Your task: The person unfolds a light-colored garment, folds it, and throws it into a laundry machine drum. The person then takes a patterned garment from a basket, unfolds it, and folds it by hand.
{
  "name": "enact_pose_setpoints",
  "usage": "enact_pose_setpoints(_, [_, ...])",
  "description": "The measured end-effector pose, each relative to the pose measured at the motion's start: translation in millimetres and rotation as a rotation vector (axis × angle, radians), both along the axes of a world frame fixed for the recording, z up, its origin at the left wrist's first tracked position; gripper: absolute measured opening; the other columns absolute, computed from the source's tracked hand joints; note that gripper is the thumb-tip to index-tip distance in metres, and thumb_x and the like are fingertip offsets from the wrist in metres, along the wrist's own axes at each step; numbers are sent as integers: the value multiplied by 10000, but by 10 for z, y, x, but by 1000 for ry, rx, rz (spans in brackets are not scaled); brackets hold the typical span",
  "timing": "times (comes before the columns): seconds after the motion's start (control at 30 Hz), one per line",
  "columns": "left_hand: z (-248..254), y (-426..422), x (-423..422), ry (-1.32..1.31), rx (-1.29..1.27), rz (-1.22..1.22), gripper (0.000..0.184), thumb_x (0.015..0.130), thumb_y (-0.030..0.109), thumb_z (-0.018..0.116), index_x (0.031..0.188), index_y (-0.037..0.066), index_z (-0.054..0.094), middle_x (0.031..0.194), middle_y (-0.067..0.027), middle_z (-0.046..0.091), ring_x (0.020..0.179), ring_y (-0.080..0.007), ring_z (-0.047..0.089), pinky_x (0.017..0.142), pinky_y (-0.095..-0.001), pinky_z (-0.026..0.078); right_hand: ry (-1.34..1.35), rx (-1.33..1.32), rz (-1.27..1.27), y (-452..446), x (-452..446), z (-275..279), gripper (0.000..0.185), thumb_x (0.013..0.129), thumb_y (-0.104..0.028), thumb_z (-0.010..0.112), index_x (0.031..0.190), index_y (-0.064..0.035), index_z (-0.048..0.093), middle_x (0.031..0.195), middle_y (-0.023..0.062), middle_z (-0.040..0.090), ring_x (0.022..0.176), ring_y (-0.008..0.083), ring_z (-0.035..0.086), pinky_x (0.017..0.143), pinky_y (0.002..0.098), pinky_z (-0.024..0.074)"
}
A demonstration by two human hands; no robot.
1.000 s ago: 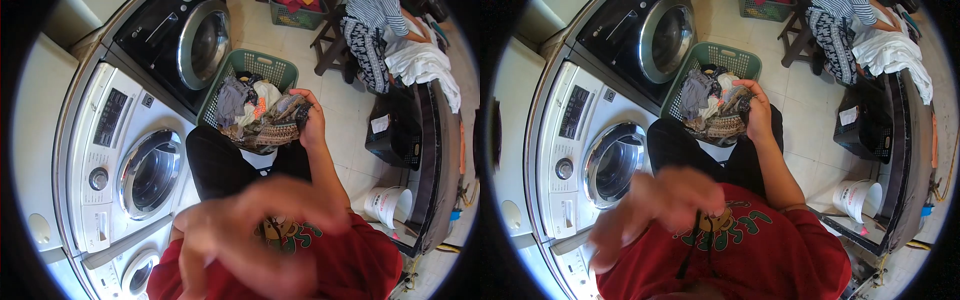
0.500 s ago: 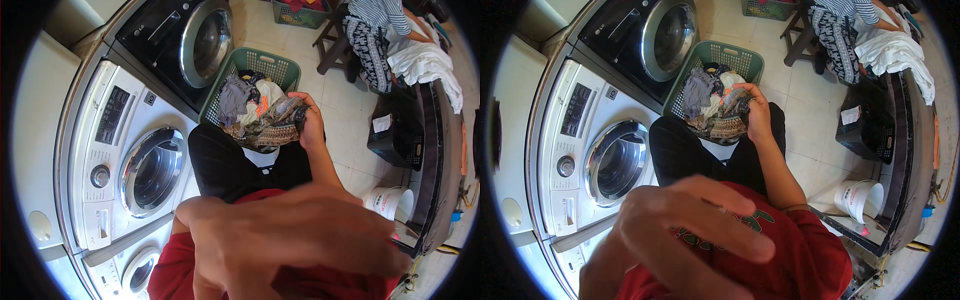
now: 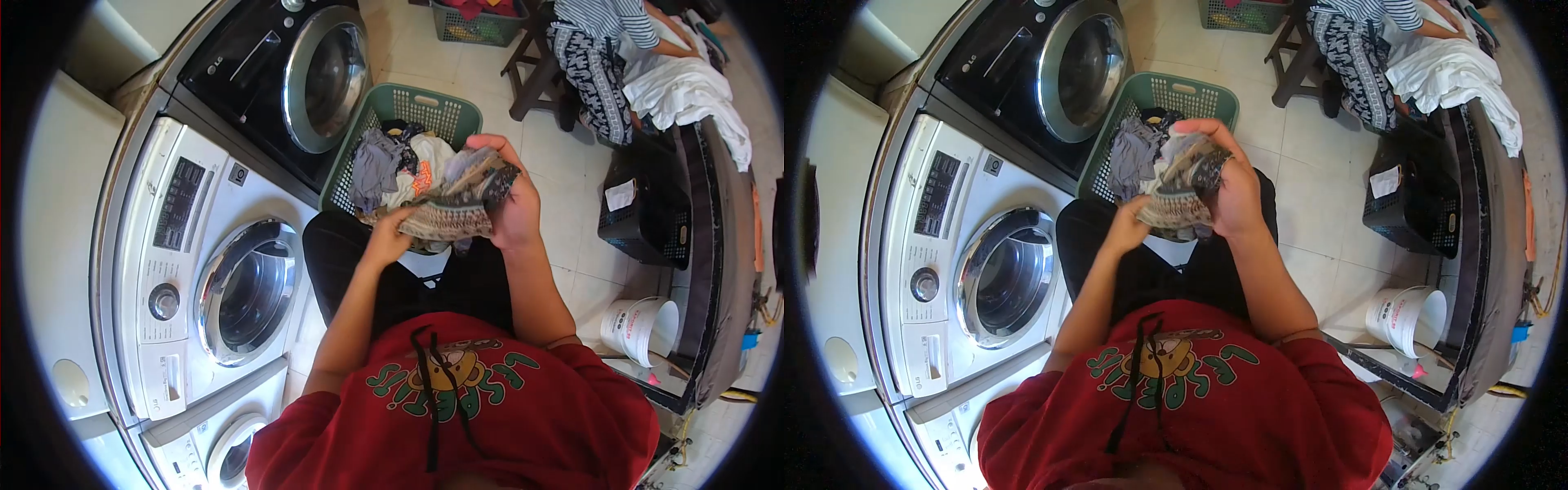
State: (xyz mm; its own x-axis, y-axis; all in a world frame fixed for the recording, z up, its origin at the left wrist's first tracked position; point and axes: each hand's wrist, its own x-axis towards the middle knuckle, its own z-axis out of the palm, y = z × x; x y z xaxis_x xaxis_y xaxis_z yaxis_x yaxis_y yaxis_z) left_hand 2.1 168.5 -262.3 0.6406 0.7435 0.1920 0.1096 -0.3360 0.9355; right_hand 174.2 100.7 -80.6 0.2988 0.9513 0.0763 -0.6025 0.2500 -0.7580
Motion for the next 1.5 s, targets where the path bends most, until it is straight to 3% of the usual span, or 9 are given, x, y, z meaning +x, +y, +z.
enact_pose_setpoints(0.17, [598,491,-228,175,-13,217,112,720,34,675,803,32,600,642,19,541,513,-71,435,493,-189,373,-73,-23,-220,139,219,183,489,753,37,325,1217,-64,443,967,110,576,776,161,553,720,235,441])
enact_pose_setpoints(0.2, [647,630,-258,-96,-121,207,131,719,50,715,768,35,594,590,41,494,502,-41,394,469,-170,339,-71,-20,-219,174,278,245,489,753,37,325,1217,-64,443,967,110,576,776,161,553,720,235,441])
enact_pose_setpoints(0.43, [1432,951,-384,-289,-60,309,107,818,101,632,774,25,571,629,32,502,542,-17,401,495,-146,321,-483,183,-489,462,469,373,424,827,-25,425,1251,-45,417,1056,121,546,877,153,551,775,227,427])
enact_pose_setpoints(0.6, [1415,900,-151,-454,-152,526,144,867,162,571,815,28,561,652,23,511,559,-26,410,508,-154,325,-1359,-201,-281,486,479,-275,424,822,-196,568,1195,-23,464,1124,158,501,981,228,514,838,308,415])
enact_pose_setpoints(0.7, [1390,822,-85,-415,-192,500,129,876,165,555,844,39,558,692,21,526,587,-31,430,547,-150,345,-1408,-267,-63,282,253,-473,466,796,-275,570,1207,-81,466,1121,173,525,1022,301,514,845,357,424])
enact_pose_setpoints(0.93, [1634,191,312,-174,-222,41,69,842,123,576,851,61,545,769,-1,544,665,-74,471,631,-196,391,-634,-468,609,184,-167,-1440,567,817,-366,574,1217,13,440,1201,104,512,1064,242,497,919,285,378])
enact_pose_setpoints(1.2, [1559,-530,429,64,104,-147,240,744,67,620,969,19,549,912,-88,569,786,-206,542,711,-286,431,159,-219,373,422,-49,-1033,547,848,-434,490,1225,-41,443,1219,95,495,1100,238,475,974,357,348])
enact_pose_setpoints(1.33, [1456,-418,230,-296,309,262,259,708,12,601,967,15,585,922,-88,574,749,-222,541,702,-280,441,603,187,378,509,443,-1633,519,895,-456,369,1252,-86,434,1244,102,478,1128,258,458,998,457,329])
enact_pose_setpoints(1.5, [1178,-70,36,-168,325,654,204,734,-15,562,936,6,588,803,-79,581,699,-170,532,664,-254,431,626,177,162,183,301,-569,481,912,-425,348,1268,-108,417,1256,127,467,1135,289,458,978,492,349])
